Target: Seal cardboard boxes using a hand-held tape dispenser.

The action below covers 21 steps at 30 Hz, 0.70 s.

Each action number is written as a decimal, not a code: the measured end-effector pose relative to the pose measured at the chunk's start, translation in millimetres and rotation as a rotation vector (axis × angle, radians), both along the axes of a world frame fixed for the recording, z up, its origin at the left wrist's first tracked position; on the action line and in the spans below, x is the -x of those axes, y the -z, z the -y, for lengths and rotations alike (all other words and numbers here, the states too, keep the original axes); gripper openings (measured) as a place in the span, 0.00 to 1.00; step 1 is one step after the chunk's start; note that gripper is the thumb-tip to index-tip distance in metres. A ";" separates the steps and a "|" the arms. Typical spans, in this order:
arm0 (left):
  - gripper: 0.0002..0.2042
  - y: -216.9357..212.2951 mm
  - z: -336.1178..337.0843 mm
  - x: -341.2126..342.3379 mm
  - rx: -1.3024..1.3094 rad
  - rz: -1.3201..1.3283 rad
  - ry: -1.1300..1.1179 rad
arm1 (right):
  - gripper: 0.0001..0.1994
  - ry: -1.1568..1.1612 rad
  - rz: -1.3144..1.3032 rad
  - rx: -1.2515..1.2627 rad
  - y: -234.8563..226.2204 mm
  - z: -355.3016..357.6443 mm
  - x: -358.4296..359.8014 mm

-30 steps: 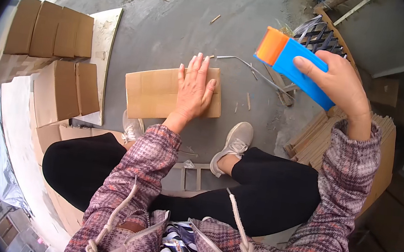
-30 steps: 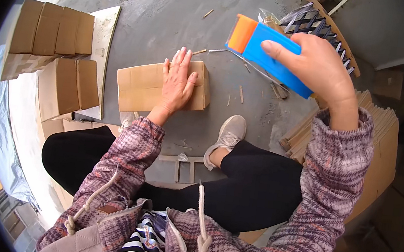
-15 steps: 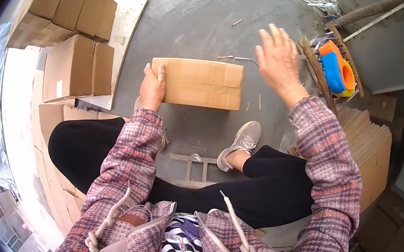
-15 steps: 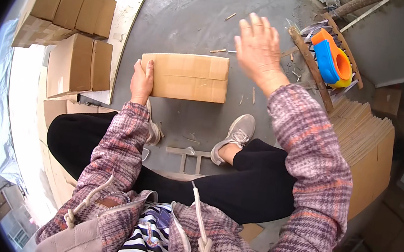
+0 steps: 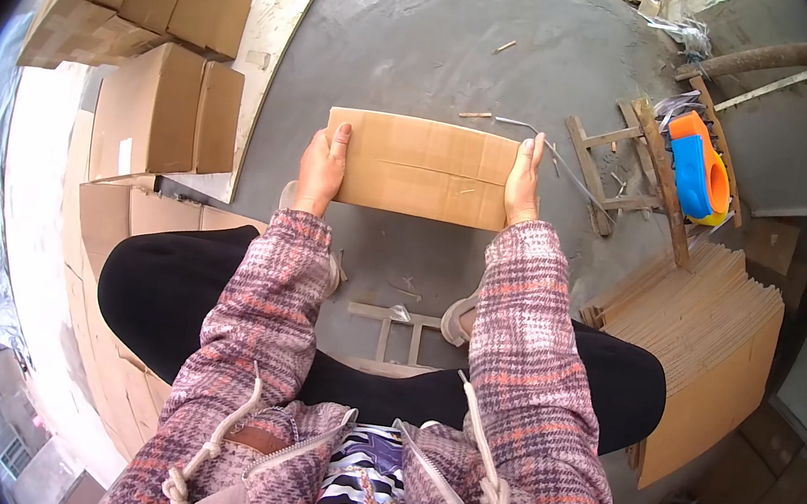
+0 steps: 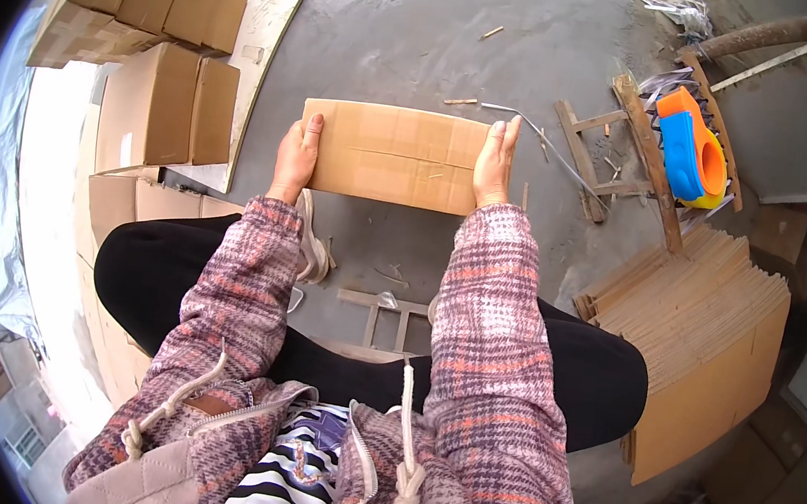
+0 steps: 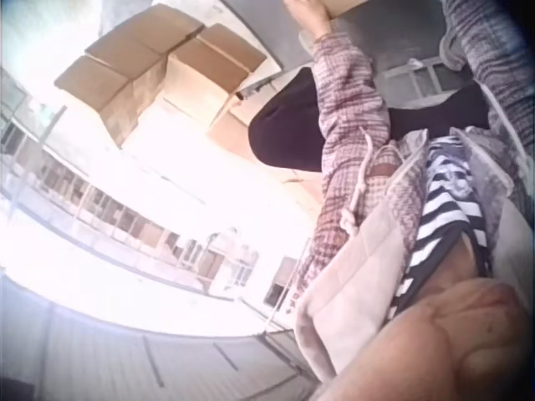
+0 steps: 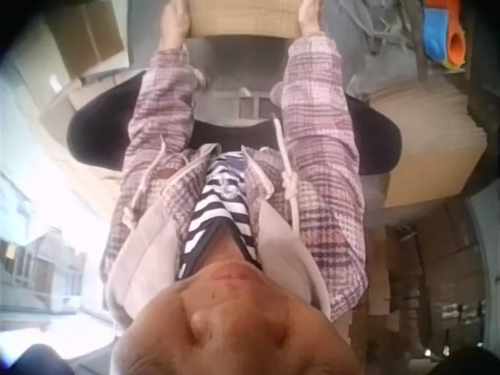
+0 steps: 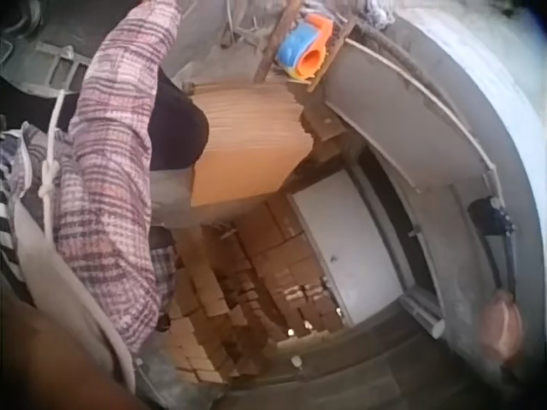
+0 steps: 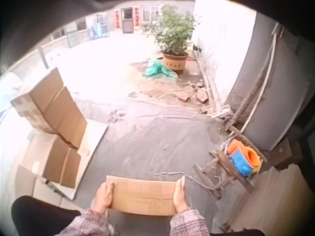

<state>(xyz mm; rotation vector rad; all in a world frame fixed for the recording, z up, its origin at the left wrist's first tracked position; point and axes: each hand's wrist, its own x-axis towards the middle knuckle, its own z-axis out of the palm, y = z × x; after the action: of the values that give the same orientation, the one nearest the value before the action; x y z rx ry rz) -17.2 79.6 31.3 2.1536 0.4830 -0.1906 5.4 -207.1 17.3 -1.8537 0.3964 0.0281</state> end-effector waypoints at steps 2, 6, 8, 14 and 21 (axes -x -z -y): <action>0.33 -3.1 -7.3 -0.4 0.260 -0.122 -0.064 | 0.37 0.009 -0.188 -0.704 10.2 6.2 1.8; 0.35 -4.0 -15.1 0.9 0.730 -0.291 -0.263 | 0.34 0.057 -0.231 -0.806 29.2 5.7 1.5; 0.36 2.1 -16.8 0.7 0.846 -0.286 -0.276 | 0.34 0.089 -0.321 -0.802 34.4 4.9 0.7; 0.36 37.3 -19.4 -10.1 0.952 -0.360 -0.285 | 0.30 0.136 -0.488 -0.876 39.7 13.4 -1.9; 0.31 -32.6 -49.6 -39.7 0.114 0.094 -0.173 | 0.32 0.025 -0.387 -0.754 -9.7 -11.7 -5.4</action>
<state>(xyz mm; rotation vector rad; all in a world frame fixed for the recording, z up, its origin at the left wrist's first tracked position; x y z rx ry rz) 22.5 129.1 63.8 1.9883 0.5863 -0.0200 10.8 -195.4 27.0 -1.0895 0.5800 0.4636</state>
